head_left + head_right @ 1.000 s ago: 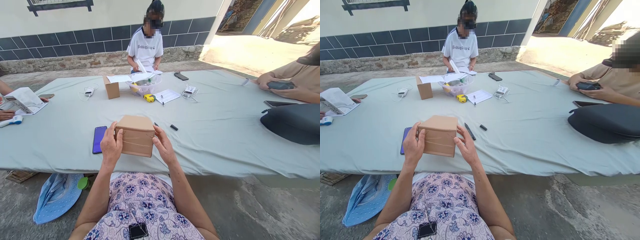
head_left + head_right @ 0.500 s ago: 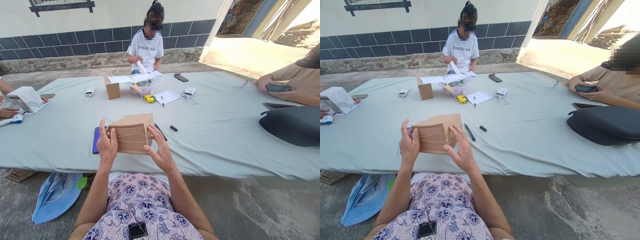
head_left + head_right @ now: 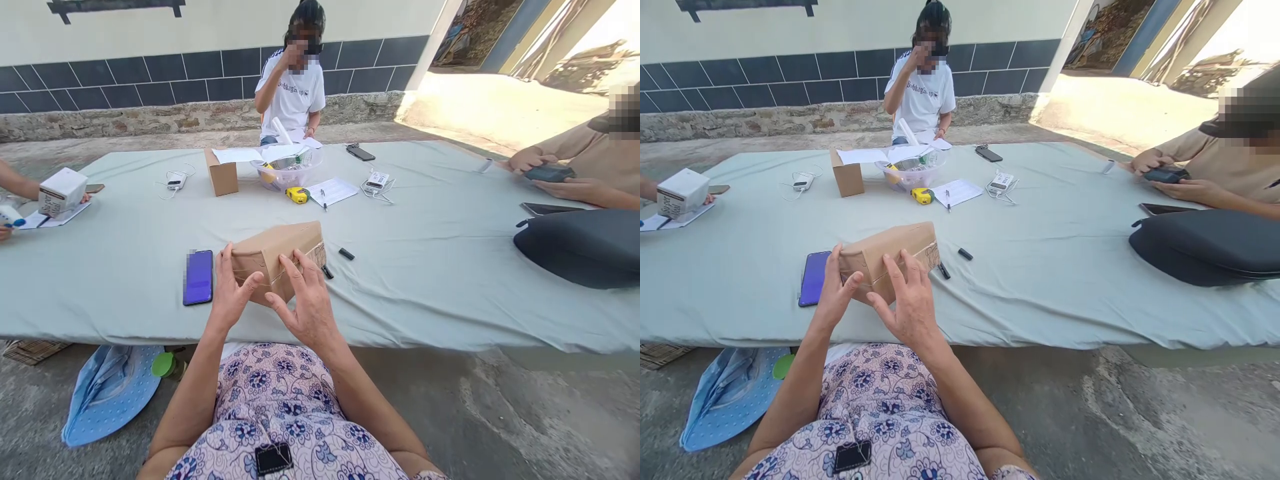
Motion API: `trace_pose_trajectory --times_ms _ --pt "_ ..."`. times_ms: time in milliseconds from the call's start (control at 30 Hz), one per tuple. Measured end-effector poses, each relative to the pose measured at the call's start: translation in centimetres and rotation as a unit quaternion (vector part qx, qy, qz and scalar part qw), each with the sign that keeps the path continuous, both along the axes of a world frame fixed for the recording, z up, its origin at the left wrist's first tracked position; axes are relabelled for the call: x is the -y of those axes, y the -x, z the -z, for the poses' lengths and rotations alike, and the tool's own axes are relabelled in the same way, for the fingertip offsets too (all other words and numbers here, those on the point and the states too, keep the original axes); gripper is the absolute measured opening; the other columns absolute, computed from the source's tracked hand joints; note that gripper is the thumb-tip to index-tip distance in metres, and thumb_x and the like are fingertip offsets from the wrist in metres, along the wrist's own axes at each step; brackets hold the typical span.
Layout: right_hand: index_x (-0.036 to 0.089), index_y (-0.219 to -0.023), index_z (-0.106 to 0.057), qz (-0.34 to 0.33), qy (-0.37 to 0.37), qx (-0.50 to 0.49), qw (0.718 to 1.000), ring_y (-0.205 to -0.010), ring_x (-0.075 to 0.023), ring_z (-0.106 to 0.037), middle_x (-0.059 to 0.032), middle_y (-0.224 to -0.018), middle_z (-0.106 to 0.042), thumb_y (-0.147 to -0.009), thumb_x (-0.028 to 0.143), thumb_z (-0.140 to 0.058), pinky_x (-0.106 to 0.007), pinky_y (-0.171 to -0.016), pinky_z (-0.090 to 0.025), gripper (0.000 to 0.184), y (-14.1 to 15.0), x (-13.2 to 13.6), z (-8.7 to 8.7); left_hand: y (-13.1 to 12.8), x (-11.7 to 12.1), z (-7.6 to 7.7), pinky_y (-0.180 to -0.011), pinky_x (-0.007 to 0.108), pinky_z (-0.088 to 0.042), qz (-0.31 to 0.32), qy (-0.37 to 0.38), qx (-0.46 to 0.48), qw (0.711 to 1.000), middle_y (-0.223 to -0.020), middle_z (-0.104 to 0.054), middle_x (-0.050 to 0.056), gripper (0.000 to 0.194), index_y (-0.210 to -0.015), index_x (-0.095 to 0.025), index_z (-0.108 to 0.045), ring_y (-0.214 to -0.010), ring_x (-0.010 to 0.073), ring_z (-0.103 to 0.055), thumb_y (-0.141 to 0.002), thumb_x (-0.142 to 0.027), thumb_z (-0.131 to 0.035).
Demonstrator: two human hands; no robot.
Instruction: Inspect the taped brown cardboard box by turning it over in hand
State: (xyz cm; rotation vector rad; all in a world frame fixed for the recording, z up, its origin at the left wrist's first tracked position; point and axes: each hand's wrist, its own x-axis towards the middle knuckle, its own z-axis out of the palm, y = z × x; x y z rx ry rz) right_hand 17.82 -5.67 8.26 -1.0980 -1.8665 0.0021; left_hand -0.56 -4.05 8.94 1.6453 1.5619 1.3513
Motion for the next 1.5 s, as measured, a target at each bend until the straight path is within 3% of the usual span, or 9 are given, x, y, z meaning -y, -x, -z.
trace_pose_trajectory --times_ms 500,767,933,1033,1133,1233,1400,1500 --pt "0.029 -0.158 -0.037 0.002 0.010 0.027 1.000 -0.141 -0.0435 -0.047 -0.0199 -0.156 -0.044 -0.097 0.053 -0.060 -0.069 -0.112 -0.046 0.070 1.4 -0.2 0.6 -0.1 -0.3 0.3 -0.126 0.062 -0.022 -0.008 0.027 0.025 0.999 -0.169 -0.016 0.022 0.133 -0.164 -0.025 -0.015 -0.161 0.0426 -0.008 -0.062 -0.079 -0.080" --pt "0.022 -0.157 -0.040 0.009 0.014 0.072 0.997 -0.145 -0.0427 -0.045 -0.0233 -0.157 -0.042 -0.096 0.048 -0.063 -0.066 -0.114 -0.046 0.070 1.6 -0.1 0.5 0.1 -0.5 0.2 -0.124 0.054 -0.031 -0.012 0.024 0.089 0.996 -0.157 -0.035 0.016 0.108 -0.157 -0.028 -0.032 -0.153 0.0367 -0.031 -0.069 -0.064 -0.083" --pt "0.032 -0.160 -0.034 -0.065 0.043 0.079 0.994 -0.152 -0.0408 -0.040 -0.0173 -0.166 -0.036 -0.094 0.046 -0.069 -0.067 -0.117 -0.044 0.077 0.4 -0.4 0.5 0.8 -1.0 0.7 -0.124 0.053 -0.031 -0.024 0.002 0.137 0.990 -0.154 -0.040 0.014 0.100 -0.152 -0.028 -0.040 -0.147 0.0358 -0.039 -0.069 -0.063 -0.083" --pt "0.034 -0.159 -0.038 -0.123 0.051 0.075 0.988 -0.152 -0.0366 -0.042 -0.0154 -0.166 -0.038 -0.096 0.037 -0.068 -0.063 -0.117 -0.047 0.070 -1.2 -0.8 0.3 1.2 -1.1 0.8 -0.122 0.052 -0.033 -0.025 -0.020 0.146 0.989 -0.151 -0.043 0.014 0.099 -0.150 -0.028 -0.042 -0.145 0.0357 -0.041 -0.069 -0.067 -0.082" --pt "0.035 -0.151 -0.049 -0.142 0.034 0.031 0.989 -0.144 -0.0318 -0.054 -0.0121 -0.157 -0.052 -0.099 0.032 -0.063 -0.057 -0.115 -0.051 0.054 -2.9 -1.1 -0.4 1.3 -1.0 0.6 -0.121 0.052 -0.034 0.001 -0.069 0.110 0.992 -0.150 -0.044 0.014 0.096 -0.147 -0.028 -0.044 -0.145 0.0365 -0.042 -0.069 -0.073 -0.079" --pt "0.035 -0.147 -0.053 -0.079 0.000 -0.063 0.995 -0.138 -0.0298 -0.059 -0.0110 -0.145 -0.062 -0.101 0.035 -0.060 -0.054 -0.112 -0.054 0.047 -3.9 -1.0 -1.3 0.8 -0.6 0.4 -0.122 0.056 -0.032 0.020 -0.145 0.014 0.989 -0.158 -0.037 0.018 0.100 -0.148 -0.028 -0.043 -0.152 0.0408 -0.034 -0.068 -0.076 -0.078" --pt "0.034 -0.161 -0.031 -0.018 -0.046 -0.070 0.996 -0.155 -0.0394 -0.036 -0.0156 -0.165 -0.037 -0.093 0.068 -0.058 -0.068 -0.119 -0.039 0.081 -3.5 -0.3 -1.9 -0.2 0.3 0.2 -0.120 0.067 -0.028 0.025 -0.282 -0.198 0.938 -0.173 -0.006 0.025 0.114 -0.152 -0.027 -0.039 -0.159 0.0524 -0.015 -0.059 -0.072 -0.087" --pt "0.035 -0.163 -0.026 -0.007 -0.037 -0.044 0.998 -0.158 -0.0429 -0.028 -0.0155 -0.168 -0.029 -0.088 0.079 -0.054 -0.072 -0.120 -0.034 0.091 -3.1 -0.3 -1.5 -0.3 0.6 -0.2 -0.118 0.068 -0.030 0.048 -0.314 -0.238 0.918 -0.174 -0.001 0.025 0.115 -0.153 -0.027 -0.037 -0.158 0.0539 -0.015 -0.059 -0.069 -0.088"
